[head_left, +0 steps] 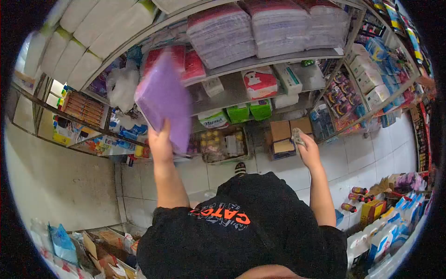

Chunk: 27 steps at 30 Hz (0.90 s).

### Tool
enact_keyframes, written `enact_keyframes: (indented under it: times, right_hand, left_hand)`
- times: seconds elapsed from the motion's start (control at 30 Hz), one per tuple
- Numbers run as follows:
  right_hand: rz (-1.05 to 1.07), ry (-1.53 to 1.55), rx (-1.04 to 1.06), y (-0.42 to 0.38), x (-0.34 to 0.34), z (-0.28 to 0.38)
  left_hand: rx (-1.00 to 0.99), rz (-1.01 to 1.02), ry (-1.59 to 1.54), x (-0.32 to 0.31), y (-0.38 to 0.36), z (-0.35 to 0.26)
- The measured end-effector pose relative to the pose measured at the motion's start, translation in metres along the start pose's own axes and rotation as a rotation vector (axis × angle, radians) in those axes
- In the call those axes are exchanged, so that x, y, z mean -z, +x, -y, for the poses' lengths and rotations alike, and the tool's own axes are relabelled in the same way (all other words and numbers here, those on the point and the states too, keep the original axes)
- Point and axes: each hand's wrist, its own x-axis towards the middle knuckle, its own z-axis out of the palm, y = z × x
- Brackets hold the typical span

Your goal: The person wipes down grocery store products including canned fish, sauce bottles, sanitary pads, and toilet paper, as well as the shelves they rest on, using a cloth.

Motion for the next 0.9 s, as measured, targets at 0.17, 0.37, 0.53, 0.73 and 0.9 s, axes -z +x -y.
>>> enact_keyframes:
  times: [0.17, 0.37, 0.53, 0.73, 0.9]
  right_hand:
    - [-0.032, -0.058, -0.089, -0.007, -0.004, -0.001]
    - [-0.129, -0.009, -0.179, -0.015, -0.015, -0.024]
    - [-0.182, -0.006, -0.256, -0.021, -0.035, -0.004]
    - [-0.215, -0.026, -0.306, -0.025, -0.062, -0.004]
    - [-0.246, 0.005, -0.395, -0.039, -0.086, -0.017]
  left_hand:
    - [-0.298, -0.080, 0.740, 0.029, 0.073, 0.001]
    - [-0.454, -0.112, 1.116, 0.036, 0.127, 0.000]
    - [-0.556, 0.054, 1.627, 0.031, 0.194, 0.041]
    - [-0.458, 0.479, 1.793, 0.057, 0.276, 0.129]
    - [-0.489, 0.579, 1.743, 0.052, 0.282, 0.125]
